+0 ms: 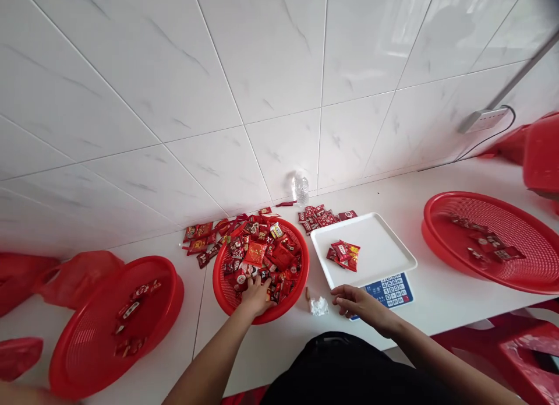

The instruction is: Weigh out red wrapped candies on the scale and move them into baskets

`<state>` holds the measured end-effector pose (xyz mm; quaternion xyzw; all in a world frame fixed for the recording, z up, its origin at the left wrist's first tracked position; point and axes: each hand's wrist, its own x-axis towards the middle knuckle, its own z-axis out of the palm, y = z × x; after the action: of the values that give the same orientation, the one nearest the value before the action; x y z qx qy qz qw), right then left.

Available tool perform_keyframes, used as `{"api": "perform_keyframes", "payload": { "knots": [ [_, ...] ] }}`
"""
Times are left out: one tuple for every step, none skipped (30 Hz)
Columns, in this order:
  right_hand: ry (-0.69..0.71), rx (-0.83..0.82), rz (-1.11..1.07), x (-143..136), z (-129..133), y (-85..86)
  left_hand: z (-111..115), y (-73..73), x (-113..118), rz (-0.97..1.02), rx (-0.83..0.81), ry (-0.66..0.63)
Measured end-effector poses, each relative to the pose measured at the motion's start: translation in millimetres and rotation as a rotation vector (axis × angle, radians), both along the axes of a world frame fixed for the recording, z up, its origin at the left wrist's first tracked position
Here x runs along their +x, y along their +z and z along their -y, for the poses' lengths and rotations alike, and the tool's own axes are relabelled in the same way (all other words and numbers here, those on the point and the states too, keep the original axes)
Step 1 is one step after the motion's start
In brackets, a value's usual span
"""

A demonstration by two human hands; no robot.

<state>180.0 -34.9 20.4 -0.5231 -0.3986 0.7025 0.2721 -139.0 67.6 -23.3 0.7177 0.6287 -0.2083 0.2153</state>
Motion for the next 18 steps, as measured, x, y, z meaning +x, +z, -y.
{"api": "perform_keyframes", "payload": {
  "knots": [
    [0.014, 0.006, -0.008, 1.8, 0.5, -0.8, 2.1, -2.7, 7.0, -0.023, 0.024, 0.025],
    [0.029, 0.012, -0.016, 4.0, 1.1, -1.6, 3.3, -4.5, 13.8, -0.039, 0.055, 0.044],
    [0.042, 0.018, -0.024, 6.9, 2.0, -2.4, 4.0, -5.5, 19.7, -0.045, 0.087, 0.057],
    [0.052, 0.023, -0.028, 10.4, 3.0, -3.1, 4.7, -5.8, 24.2, -0.039, 0.112, 0.063],
    [0.061, 0.026, -0.032, 14.6, 4.3, -3.5, 5.8, -5.5, 27.1, -0.025, 0.129, 0.066],
    [0.068, 0.027, -0.033, 19.4, 5.6, -3.5, 7.3, -4.7, 28.5, -0.004, 0.14, 0.072],
    [0.073, 0.027, -0.033, 24.7, 6.9, -3.3, 9.0, -3.3, 28.5, 0.02, 0.149, 0.085],
    [0.073, 0.028, -0.03, 30.4, 8.2, -2.8, 10.7, -1.3, 27.5, 0.047, 0.161, 0.106],
    [0.072, 0.027, -0.026, 36.2, 9.3, -2.1, 12.2, 1.2, 25.8, 0.072, 0.179, 0.137],
    [0.07, 0.025, -0.02, 41.9, 10.3, -1.2, 13.1, 4.3, 23.9, 0.099, 0.205, 0.17],
    [0.067, 0.023, -0.013, 47.4, 11.1, -0.4, 13.5, 8.0, 21.9, 0.131, 0.237, 0.204],
    [0.065, 0.019, -0.008, 52.5, 11.7, 0.3, 13.1, 12.2, 20.3, 0.171, 0.273, 0.236],
    [0.065, 0.016, -0.004, 56.9, 12.1, 0.9, 12.2, 16.9, 19.1, 0.223, 0.307, 0.268],
    [0.067, 0.014, -0.004, 60.7, 12.3, 1.4, 10.8, 22.0, 18.4, 0.29, 0.338, 0.302],
    [0.069, 0.013, -0.007, 63.8, 12.4, 1.8, 9.1, 27.3, 18.5, 0.372, 0.364, 0.338],
    [0.069, 0.014, -0.012, 66.1, 12.2, 2.3, 7.5, 32.7, 19.1, 0.461, 0.387, 0.378],
    [0.069, 0.015, -0.018, 67.9, 11.9, 2.8, 6.0, 38.0, 20.5, 0.549, 0.403, 0.423],
    [0.069, 0.016, -0.023, 69.2, 11.4, 3.4, 4.8, 42.8, 22.5, 0.627, 0.414, 0.47]
  ]
}}
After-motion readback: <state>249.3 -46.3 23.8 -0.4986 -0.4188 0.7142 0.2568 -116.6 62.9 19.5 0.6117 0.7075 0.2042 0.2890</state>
